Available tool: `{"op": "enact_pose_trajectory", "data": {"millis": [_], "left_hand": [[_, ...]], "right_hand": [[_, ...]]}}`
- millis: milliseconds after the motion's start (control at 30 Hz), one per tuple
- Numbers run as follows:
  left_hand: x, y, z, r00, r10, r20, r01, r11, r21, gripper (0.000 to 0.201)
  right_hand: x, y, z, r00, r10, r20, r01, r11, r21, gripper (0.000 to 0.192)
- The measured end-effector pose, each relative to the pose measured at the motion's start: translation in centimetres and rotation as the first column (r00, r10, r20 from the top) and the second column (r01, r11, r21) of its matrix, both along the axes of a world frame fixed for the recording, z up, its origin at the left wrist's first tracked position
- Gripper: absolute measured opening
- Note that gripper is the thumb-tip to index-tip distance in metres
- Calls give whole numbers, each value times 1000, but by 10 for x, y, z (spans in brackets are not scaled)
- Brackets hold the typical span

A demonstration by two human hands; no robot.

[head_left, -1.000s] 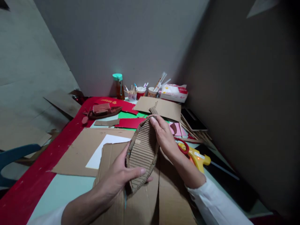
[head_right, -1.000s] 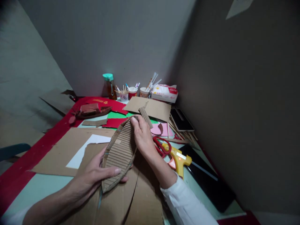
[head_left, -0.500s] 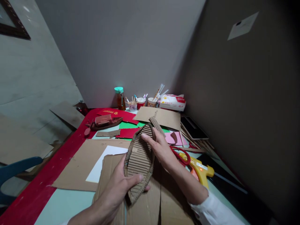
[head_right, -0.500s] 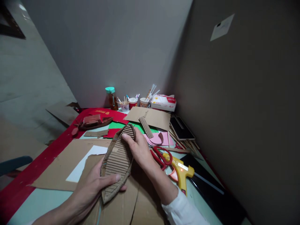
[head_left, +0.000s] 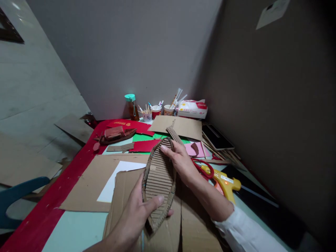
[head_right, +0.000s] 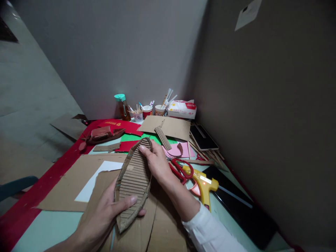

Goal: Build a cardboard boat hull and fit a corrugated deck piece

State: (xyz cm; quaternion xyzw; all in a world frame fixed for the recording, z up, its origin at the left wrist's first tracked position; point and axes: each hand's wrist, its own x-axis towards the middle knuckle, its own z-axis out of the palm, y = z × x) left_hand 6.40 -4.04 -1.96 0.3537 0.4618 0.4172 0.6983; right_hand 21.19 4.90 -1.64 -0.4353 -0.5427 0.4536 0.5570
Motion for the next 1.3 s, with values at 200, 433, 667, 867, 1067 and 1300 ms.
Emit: {"op": "enact_pose_trajectory", "data": {"millis": [200, 433, 667, 867, 1067, 1300], "left_hand": [[0, -3, -9, 1000, -1, -24, 2, 999, 51, 74], [-3, 8, 12, 993, 103, 54, -100, 994, -53, 70], [-7, 18, 4, 963, 165, -215, -131, 978, 163, 64], [-7, 16, 4, 907, 63, -416, 56, 962, 269, 69], [-18, 6, 10, 908, 25, -418, 145, 918, 369, 90], [-21, 7, 3, 916, -8, -401, 170, 914, 369, 88]], "right_hand": [[-1, 1, -2, 1000, -7, -4, 7, 1000, -10, 12], [-4, -2, 0, 998, 67, -22, -67, 998, 4, 11], [-8, -10, 1, 999, 41, 18, -42, 998, 56, 12], [-5, -7, 0, 997, -4, 71, -1, 998, 70, 11], [-4, -4, 0, 998, -23, 66, 18, 998, 64, 12], [-4, -5, 1, 998, -39, 40, 37, 998, 56, 13]]}}
